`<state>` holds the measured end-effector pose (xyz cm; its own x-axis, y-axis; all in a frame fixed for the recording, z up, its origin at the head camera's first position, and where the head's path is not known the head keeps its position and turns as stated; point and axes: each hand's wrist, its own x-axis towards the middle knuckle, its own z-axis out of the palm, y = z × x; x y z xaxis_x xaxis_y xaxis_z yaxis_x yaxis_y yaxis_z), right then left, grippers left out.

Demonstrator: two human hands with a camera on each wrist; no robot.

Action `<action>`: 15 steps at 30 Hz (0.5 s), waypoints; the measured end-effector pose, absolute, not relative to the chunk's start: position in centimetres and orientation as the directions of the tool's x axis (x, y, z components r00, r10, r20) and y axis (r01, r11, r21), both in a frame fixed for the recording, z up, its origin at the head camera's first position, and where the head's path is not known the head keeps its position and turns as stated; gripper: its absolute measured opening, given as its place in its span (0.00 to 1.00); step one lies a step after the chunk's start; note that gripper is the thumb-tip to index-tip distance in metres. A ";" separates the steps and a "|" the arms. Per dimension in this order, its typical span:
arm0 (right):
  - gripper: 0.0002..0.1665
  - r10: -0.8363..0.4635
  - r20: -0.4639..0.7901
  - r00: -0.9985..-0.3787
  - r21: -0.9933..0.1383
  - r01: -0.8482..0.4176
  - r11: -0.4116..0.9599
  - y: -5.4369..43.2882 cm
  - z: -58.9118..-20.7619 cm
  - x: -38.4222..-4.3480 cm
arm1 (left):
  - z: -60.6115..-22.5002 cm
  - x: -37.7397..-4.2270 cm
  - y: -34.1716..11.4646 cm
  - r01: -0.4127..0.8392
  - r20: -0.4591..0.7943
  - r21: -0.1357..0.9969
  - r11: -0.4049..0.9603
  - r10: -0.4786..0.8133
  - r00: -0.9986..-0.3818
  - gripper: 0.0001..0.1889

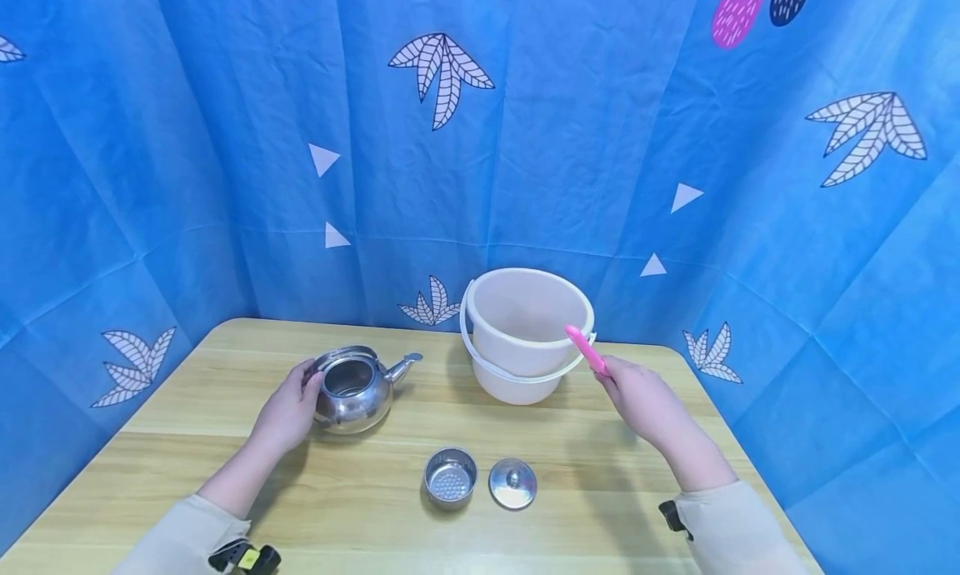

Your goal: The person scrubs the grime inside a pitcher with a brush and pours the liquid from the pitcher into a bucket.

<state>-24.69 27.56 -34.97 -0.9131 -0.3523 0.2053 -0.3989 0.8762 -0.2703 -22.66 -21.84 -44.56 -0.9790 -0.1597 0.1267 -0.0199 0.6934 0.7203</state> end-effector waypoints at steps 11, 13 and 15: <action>0.02 -0.377 0.287 -0.881 -0.297 -0.456 0.839 26.9 -34.1 -24.2 | -44.5 -22.7 -21.8 -0.020 0.122 0.727 0.687 -0.158 -0.980 0.31; 0.02 -0.378 0.302 -0.875 -0.294 -0.463 0.836 26.8 -34.0 -24.1 | -44.5 -22.7 -21.8 -0.022 0.119 0.726 0.688 -0.157 -0.980 0.31; 0.02 -0.380 0.310 -0.872 -0.299 -0.468 0.831 26.7 -33.7 -23.9 | -44.5 -22.7 -21.9 -0.025 0.116 0.724 0.689 -0.158 -0.981 0.31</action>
